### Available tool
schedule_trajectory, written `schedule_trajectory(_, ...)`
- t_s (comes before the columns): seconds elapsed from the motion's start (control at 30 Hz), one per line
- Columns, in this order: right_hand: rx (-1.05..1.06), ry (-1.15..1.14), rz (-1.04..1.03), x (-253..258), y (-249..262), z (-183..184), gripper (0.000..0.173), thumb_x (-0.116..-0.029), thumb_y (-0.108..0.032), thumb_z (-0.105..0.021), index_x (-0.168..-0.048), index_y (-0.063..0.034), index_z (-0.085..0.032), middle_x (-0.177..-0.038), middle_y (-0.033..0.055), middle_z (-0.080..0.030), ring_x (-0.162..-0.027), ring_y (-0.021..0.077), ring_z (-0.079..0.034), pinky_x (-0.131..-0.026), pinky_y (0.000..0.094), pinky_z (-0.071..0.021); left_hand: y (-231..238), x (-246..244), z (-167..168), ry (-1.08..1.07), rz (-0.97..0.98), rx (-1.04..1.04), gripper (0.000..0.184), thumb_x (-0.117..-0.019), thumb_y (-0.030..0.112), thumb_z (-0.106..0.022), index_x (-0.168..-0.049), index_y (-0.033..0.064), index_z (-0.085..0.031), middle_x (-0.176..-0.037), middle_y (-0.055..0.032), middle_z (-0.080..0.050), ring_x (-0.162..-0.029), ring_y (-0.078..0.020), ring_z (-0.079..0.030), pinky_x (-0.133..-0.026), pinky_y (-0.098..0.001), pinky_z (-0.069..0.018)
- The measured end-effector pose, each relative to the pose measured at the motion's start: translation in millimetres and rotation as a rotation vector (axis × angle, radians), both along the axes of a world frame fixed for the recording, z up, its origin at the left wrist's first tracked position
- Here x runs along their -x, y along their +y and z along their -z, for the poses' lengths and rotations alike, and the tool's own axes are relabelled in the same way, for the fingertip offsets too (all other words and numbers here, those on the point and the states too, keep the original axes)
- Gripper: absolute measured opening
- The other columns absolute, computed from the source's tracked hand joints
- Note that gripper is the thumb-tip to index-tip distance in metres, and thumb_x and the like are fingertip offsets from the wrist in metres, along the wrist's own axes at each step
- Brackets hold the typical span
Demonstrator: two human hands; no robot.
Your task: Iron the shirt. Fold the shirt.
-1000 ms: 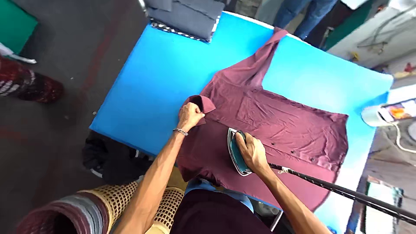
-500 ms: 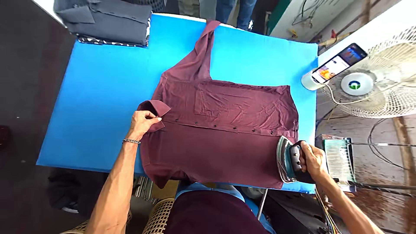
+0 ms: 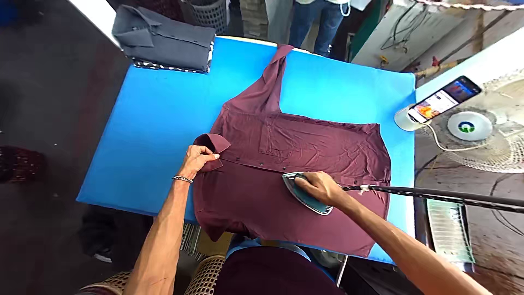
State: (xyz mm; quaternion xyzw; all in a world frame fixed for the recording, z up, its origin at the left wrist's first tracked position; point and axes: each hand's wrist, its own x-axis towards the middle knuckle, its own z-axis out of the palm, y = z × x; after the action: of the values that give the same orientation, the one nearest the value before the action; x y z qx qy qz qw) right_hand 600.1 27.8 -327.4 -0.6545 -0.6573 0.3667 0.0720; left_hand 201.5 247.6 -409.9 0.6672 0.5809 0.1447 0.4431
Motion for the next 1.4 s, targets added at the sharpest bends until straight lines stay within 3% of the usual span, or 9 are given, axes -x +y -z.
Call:
schedule_trajectory(0.23,0.012,0.069,-0.156,166.4,105.2,9.6,0.060,-0.1060,-0.056,-0.035,-0.082,-0.0089,-0.063,-0.076,0.0119,-0.062,-0.079,0.0320,-0.067,-0.067,0.0559,-0.0511,2.1,0.8,6.8,0.056,0.023,-0.033,0.022,-0.0852,0.023,-0.083,-0.086,0.0028,-0.076,-0.085,-0.0147,-0.072,-0.086,-0.0284,-0.069,-0.084,-0.0564,-0.0543)
schedule_trajectory(0.37,0.003,0.074,-0.137,182.2,113.9,7.1,0.059,-0.1065,-0.055,-0.036,-0.084,-0.0080,-0.062,-0.077,0.0126,-0.062,-0.079,0.0326,-0.067,-0.065,0.0548,-0.0505,3.5,-1.2,4.2,0.084,0.036,-0.027,0.021,-0.0860,0.023,-0.083,-0.085,0.0027,-0.076,-0.085,-0.0146,-0.072,-0.086,-0.0282,-0.069,-0.084,-0.0556,-0.0539)
schedule_trajectory(0.57,0.036,-0.001,0.126,71.5,30.5,2.0,0.061,-0.1055,-0.061,-0.032,-0.090,-0.0117,-0.065,-0.080,0.0104,-0.064,-0.083,0.0307,-0.067,-0.070,0.0557,-0.0517,0.7,-6.7,0.8,0.129,0.036,-0.060,0.022,-0.0869,0.023,-0.083,-0.088,0.0018,-0.075,-0.089,-0.0169,-0.072,-0.090,-0.0309,-0.069,-0.087,-0.0587,-0.0531)
schedule_trajectory(0.77,-0.016,0.008,0.628,-86.3,-119.1,-6.5,0.061,-0.1056,-0.063,-0.032,-0.095,-0.0156,-0.069,-0.071,0.0081,-0.064,-0.063,0.0270,-0.065,-0.055,0.0552,-0.0520,-18.3,-29.6,-18.7,0.337,0.023,-0.179,0.031,-0.0887,0.025,-0.082,-0.102,-0.0019,-0.073,-0.100,-0.0243,-0.072,-0.099,-0.0416,-0.069,-0.090,-0.0668,-0.0517)
schedule_trajectory(0.93,-0.010,0.010,0.982,-193.2,-217.2,-2.7,0.069,-0.1019,-0.070,-0.034,-0.086,-0.0100,-0.064,-0.059,0.0107,-0.056,-0.046,0.0287,-0.055,-0.044,0.0532,-0.0484,-126.9,-101.0,-14.7,0.549,0.148,-0.547,0.067,-0.1057,0.036,-0.051,-0.157,-0.0033,-0.032,-0.164,-0.0306,-0.026,-0.153,-0.0492,-0.023,-0.120,-0.0696,-0.0228)
schedule_trajectory(1.07,-0.035,0.054,1.245,-262.9,-264.7,-10.4,0.069,-0.1016,-0.071,-0.035,-0.088,-0.0073,-0.060,-0.060,0.0082,-0.054,-0.043,0.0233,-0.052,-0.043,0.0479,-0.0498,-214.7,-134.2,31.2,0.478,0.356,-0.620,0.076,-0.1068,0.054,-0.036,-0.163,0.0040,-0.024,-0.172,-0.0171,-0.016,-0.159,-0.0335,-0.013,-0.124,-0.0692,-0.0117)
schedule_trajectory(1.2,-0.092,0.154,1.498,-320.6,-294.0,-0.7,0.062,-0.1003,-0.070,-0.040,-0.084,-0.0125,-0.055,-0.055,-0.0008,-0.049,-0.038,0.0144,-0.047,-0.038,0.0387,-0.0483,-243.5,-104.7,46.5,0.554,0.193,-0.597,0.076,-0.1067,0.057,-0.029,-0.164,0.0068,-0.024,-0.171,-0.0167,-0.019,-0.159,-0.0338,-0.014,-0.124,-0.0688,-0.0085)
schedule_trajectory(1.3,-0.069,-0.192,1.382,-339.7,-299.1,-3.7,0.071,-0.1041,-0.067,-0.032,-0.096,-0.0046,-0.064,-0.070,0.0121,-0.062,-0.053,0.0260,-0.060,-0.051,0.0495,-0.0525,-239.6,-68.1,41.2,0.643,0.019,-0.517,0.075,-0.1078,0.054,-0.026,-0.163,0.0044,-0.024,-0.170,-0.0187,-0.020,-0.159,-0.0356,-0.015,-0.123,-0.0704,-0.0082)
schedule_trajectory(1.4,-0.162,-0.556,1.126,-320.6,-289.0,-23.8,0.054,-0.1050,-0.038,-0.050,-0.134,0.0066,-0.053,-0.129,0.0404,-0.054,-0.116,0.0606,-0.055,-0.090,0.0794,-0.0406,-220.6,-38.2,29.3,0.691,-0.160,-0.440,0.072,-0.1087,0.048,-0.031,-0.160,-0.0022,-0.030,-0.167,-0.0261,-0.024,-0.156,-0.0412,-0.021,-0.121,-0.0695,-0.0166)
